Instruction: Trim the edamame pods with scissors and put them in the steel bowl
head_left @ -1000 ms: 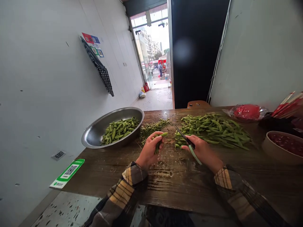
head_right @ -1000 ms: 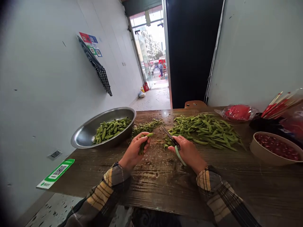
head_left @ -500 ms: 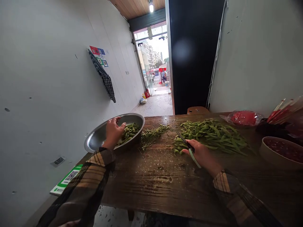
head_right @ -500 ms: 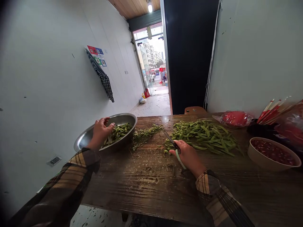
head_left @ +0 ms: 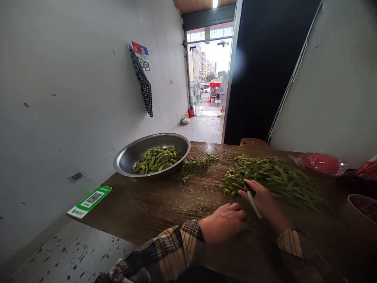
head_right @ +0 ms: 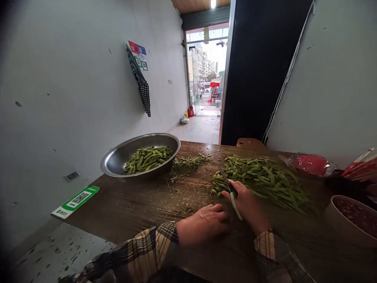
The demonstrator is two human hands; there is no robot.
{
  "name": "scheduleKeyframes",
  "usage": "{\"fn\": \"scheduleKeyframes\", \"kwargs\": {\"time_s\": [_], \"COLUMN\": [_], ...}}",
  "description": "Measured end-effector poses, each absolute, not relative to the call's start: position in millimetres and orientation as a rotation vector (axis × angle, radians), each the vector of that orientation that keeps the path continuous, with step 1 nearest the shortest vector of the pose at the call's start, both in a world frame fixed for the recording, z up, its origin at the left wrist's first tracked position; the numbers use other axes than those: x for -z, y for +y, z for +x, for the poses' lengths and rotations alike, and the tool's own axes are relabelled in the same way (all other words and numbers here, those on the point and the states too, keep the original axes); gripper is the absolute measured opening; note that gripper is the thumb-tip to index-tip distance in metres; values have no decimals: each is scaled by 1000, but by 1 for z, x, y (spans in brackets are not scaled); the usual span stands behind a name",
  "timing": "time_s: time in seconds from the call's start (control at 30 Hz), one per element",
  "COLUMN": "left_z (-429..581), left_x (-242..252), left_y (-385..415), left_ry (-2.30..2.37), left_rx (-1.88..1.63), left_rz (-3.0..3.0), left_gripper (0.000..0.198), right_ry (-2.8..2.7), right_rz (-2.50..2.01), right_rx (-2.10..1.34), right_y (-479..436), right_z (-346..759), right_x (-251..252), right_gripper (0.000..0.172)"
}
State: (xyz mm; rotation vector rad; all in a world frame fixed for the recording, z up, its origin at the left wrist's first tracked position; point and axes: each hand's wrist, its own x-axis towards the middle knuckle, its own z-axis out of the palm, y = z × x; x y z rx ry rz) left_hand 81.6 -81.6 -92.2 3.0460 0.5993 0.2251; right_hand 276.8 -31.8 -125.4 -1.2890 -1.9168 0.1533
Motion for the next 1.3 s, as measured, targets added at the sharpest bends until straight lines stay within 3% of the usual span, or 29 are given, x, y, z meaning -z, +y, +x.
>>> {"fn": "scheduleKeyframes", "kwargs": {"time_s": [0.33,0.53,0.67,0.73,0.87,1.3], "left_z": [75,70,60,56,48,43], "left_x": [108,90,79,79,83,82], "left_y": [-55,-45,-35,-31,-26,-27], "left_ry": [736,957,857,829,878,860], "left_rx": [-313,-864,-972,-1006,-1038,-979], "left_rz": [2888,2049,1468,1287,1194,1148], "left_gripper": [11,13,6,18,30,28], "right_ry": [-1932,-1952,-1955,-1955,-1963,-2080], "right_rz": [-1283,-1285,-1297,-1290,-1297,-1292], "right_rx": [-176,-182,-187,-204,-254,-306], "right_y": [-34,-38,-41,-42,-46,-57], "right_z": [278,274,272,270,266,264], "right_x": [123,115,111,109,105,94], "right_gripper": [39,40,40,39,38,42]}}
